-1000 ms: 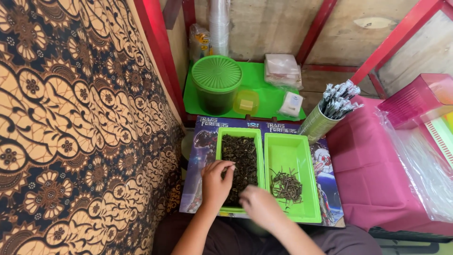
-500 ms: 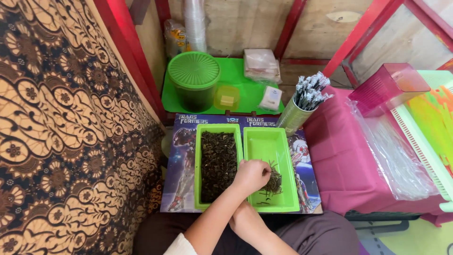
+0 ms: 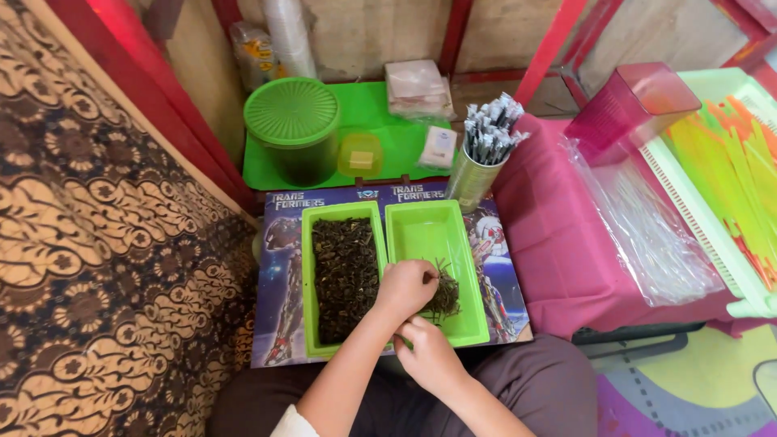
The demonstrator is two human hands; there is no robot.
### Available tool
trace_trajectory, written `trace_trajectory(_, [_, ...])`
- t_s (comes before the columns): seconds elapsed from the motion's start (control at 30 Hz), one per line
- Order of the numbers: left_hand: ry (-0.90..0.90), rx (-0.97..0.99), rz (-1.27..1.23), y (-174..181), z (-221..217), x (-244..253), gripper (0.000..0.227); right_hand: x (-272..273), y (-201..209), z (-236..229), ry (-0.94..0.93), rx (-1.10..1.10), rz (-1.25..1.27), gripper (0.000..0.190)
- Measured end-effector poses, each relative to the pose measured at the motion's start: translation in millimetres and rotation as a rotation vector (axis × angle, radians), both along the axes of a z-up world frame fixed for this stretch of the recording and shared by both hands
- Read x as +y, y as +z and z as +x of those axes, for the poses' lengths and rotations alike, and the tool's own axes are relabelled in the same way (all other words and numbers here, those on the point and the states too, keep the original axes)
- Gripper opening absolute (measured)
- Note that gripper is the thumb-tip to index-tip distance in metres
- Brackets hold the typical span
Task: Sorting through dried tea leaves to remove stems and debris by hand.
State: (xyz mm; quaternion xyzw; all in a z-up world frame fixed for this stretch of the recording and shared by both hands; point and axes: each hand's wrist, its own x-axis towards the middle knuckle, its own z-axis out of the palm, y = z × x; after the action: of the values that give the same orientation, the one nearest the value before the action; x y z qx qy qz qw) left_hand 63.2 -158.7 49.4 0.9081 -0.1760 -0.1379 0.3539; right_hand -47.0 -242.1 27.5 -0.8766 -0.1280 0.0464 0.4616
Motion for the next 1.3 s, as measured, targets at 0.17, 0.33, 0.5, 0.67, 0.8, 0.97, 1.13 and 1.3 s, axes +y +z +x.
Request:
trace_trajectory(0.17, [-0.014, -0.065, 0.050, -11, 0, -4, 0.021, -16, 4, 4, -0.032, -0.023, -0.056, 0.017])
trace_trajectory(0.33, [-0.074, -0.048, 0.188, -21, 4, -10, 0.019, -22, -9, 4, -0.021, -0.081, -0.213, 0.013])
trace_trajectory(0.5, [-0.067, -0.142, 0.031, -2, -2, 4, 0.013, -18, -11, 2, 0.015, -0.212, -0.312, 0.012])
trace_trajectory(0.67, [0.112, -0.303, -0.042, -2, -20, 61, 0.023, 1, 13, 10, 0.159, -0.249, -0.306, 0.019])
trace_trajectory(0.8, [0.142, -0.235, -0.146, -14, -27, 90, 0.026, 24, 4, 11, 0.377, -0.314, -0.495, 0.017])
trace_trajectory(0.97, [0.079, -0.175, -0.196, -14, -25, 95, 0.028, 43, 7, 9, 0.367, -0.287, -0.587, 0.024])
trace_trajectory(1.13, [0.197, -0.234, -0.250, -15, -37, 137, 0.030, 30, 5, 35, 0.148, -0.183, -0.354, 0.021])
trace_trajectory(1.3, [0.525, -0.486, 0.191, -44, -68, 163, 0.046, 29, -8, 70, 0.126, -0.256, -0.567, 0.026])
